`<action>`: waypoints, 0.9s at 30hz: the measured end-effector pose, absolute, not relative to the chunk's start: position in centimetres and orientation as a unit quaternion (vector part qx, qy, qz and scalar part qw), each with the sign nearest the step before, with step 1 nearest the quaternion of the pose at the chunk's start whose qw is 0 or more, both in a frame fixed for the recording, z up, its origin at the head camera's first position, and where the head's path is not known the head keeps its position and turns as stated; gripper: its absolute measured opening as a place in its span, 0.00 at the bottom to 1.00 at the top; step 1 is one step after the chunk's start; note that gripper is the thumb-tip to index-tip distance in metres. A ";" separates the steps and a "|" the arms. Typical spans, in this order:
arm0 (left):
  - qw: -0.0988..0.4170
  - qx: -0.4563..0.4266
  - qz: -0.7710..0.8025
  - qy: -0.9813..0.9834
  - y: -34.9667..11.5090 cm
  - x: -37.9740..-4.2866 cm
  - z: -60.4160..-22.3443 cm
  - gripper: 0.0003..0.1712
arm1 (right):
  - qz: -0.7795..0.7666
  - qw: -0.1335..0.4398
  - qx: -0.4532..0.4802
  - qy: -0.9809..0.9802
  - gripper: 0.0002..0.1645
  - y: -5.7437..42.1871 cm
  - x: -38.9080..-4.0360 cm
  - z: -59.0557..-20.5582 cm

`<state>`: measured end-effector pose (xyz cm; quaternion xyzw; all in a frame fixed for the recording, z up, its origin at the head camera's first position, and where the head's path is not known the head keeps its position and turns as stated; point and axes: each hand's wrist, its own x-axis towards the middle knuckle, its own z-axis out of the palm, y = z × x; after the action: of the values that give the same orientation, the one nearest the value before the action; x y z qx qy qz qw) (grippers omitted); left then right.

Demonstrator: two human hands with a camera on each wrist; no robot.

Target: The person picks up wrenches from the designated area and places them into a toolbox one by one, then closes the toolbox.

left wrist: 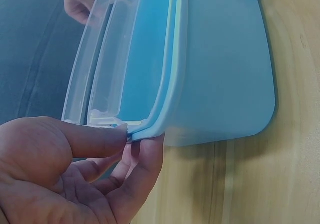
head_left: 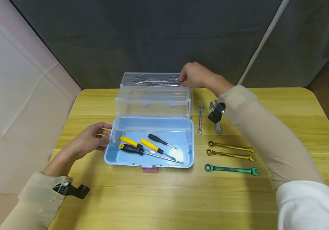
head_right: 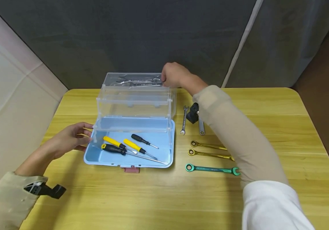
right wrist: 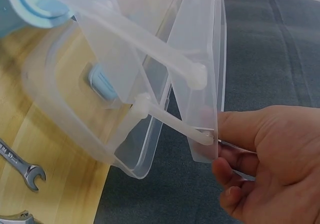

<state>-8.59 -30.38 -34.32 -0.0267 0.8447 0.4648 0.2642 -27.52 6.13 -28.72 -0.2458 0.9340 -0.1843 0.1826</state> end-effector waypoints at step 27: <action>0.267 -0.017 0.459 0.847 -31.2 -9.2 -34.4 0.30 | -0.213 0.083 -0.255 0.939 0.37 10.6 -23.3 -26.8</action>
<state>-9.19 -31.20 -34.39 -0.0174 0.8469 0.4594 0.2671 -23.35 10.60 -26.82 -0.2551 0.9394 -0.2134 0.0830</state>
